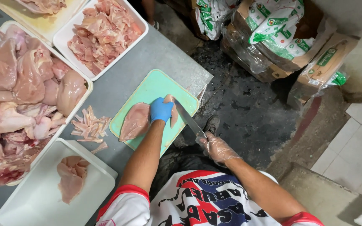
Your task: Slicing raw chicken breasts into smaller pieces on a cutting board and placing them into trays.
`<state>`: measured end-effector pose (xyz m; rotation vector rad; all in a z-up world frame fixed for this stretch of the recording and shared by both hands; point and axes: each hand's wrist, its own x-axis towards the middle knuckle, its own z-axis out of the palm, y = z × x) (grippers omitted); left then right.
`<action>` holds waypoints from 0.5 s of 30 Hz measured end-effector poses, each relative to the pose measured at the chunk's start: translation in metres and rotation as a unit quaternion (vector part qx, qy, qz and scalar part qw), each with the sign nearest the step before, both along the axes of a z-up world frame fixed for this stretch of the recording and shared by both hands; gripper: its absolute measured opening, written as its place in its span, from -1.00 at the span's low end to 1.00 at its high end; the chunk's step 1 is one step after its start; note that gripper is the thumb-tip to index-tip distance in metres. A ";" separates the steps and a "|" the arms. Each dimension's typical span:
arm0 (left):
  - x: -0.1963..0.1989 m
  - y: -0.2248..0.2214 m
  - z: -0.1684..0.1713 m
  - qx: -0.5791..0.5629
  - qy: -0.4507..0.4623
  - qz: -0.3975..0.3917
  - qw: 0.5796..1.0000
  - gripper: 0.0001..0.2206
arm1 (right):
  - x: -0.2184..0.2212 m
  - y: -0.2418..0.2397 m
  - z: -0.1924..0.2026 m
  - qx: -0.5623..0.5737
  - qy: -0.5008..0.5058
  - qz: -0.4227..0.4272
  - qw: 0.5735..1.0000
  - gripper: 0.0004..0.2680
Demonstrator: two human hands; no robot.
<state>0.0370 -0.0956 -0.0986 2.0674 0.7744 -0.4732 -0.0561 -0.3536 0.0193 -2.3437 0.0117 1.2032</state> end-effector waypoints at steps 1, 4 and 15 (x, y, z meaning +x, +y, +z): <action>0.002 0.001 -0.010 -0.002 -0.001 -0.002 1.000 -0.57 | 0.001 0.006 0.009 -0.005 -0.007 0.006 1.000 -0.68; 0.001 0.002 -0.003 -0.006 0.004 -0.006 1.000 -0.55 | 0.004 0.019 0.023 -0.019 -0.012 0.018 1.000 -0.69; -0.001 0.001 0.003 -0.011 -0.001 -0.018 1.000 -0.53 | -0.002 0.017 -0.043 -0.089 -0.023 0.073 0.993 -0.66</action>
